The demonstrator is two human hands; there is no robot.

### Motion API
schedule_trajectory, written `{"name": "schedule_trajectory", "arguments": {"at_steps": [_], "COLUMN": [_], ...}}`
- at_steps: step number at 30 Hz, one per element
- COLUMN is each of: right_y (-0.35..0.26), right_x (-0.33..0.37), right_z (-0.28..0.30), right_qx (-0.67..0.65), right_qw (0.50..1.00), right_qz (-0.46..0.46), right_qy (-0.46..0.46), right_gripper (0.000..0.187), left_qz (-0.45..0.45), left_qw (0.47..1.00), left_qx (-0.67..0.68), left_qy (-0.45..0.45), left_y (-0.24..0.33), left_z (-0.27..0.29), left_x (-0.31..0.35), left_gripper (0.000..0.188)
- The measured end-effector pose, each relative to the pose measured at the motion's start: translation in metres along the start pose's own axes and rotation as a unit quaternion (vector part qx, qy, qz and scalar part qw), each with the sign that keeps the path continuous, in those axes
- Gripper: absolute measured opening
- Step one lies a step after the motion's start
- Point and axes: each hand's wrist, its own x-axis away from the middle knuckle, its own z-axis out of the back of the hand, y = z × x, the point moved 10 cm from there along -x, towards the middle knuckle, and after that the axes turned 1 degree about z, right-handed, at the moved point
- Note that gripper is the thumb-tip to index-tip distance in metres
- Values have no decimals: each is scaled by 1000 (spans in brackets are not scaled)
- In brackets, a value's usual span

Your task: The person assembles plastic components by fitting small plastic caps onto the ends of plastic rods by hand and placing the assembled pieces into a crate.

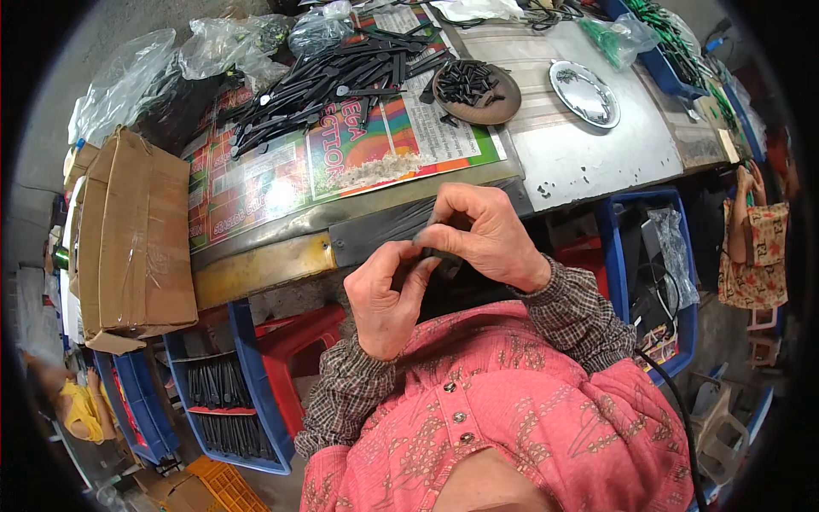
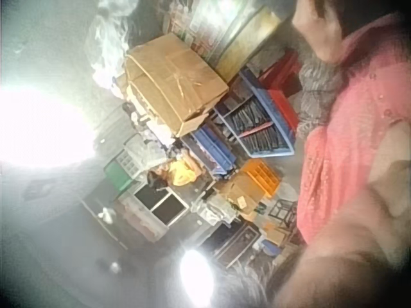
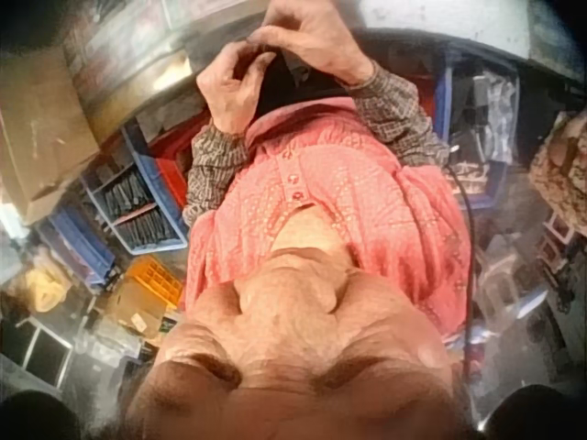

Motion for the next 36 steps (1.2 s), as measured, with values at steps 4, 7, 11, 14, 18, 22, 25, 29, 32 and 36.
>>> {"name": "schedule_trajectory", "arguments": {"at_steps": [4, 7, 11, 14, 18, 22, 25, 29, 32, 36], "right_y": [-6, 0, 9, 1, 1, 7, 7, 1, 0, 9], "right_x": [-3, -3, 0, -1, -3, 0, -1, -3, -2, 1], "right_z": [-2, -4, -7, 0, -6, -4, -4, -7, -7, -9], "right_qx": [-19, -165, -153, -19, -154, -141, -79, -125, -153, -141], "right_qw": [1000, 983, 986, 999, 986, 988, 996, 991, 986, 988], "right_qz": [5, -74, -49, 4, -66, -54, -28, -36, -48, -47], "right_qy": [9, -17, -48, 25, -1, -32, 0, 14, -39, -39], "right_gripper": [11, 10, 9, 10, 13, 11, 9, 9, 10, 10], "left_qz": [36, 54, 26, -8, 5, 43, 4, -13, 18, 10], "left_qw": [999, 997, 999, 999, 1000, 998, 1000, 1000, 999, 1000], "left_qx": [13, 41, 40, -19, -15, 38, 0, -15, 26, 23], "left_qy": [-12, -32, -7, 26, 10, -21, 13, 16, -18, -18], "left_y": [-3, -5, -4, 1, 3, -6, 1, 10, 3, 0], "left_z": [4, 2, -1, 4, 9, 3, 4, 8, 6, 2], "left_x": [-4, -3, -1, 0, -3, -1, -2, -6, -5, -2], "left_gripper": [14, 15, 14, 15, 15, 15, 15, 14, 14, 14]}}
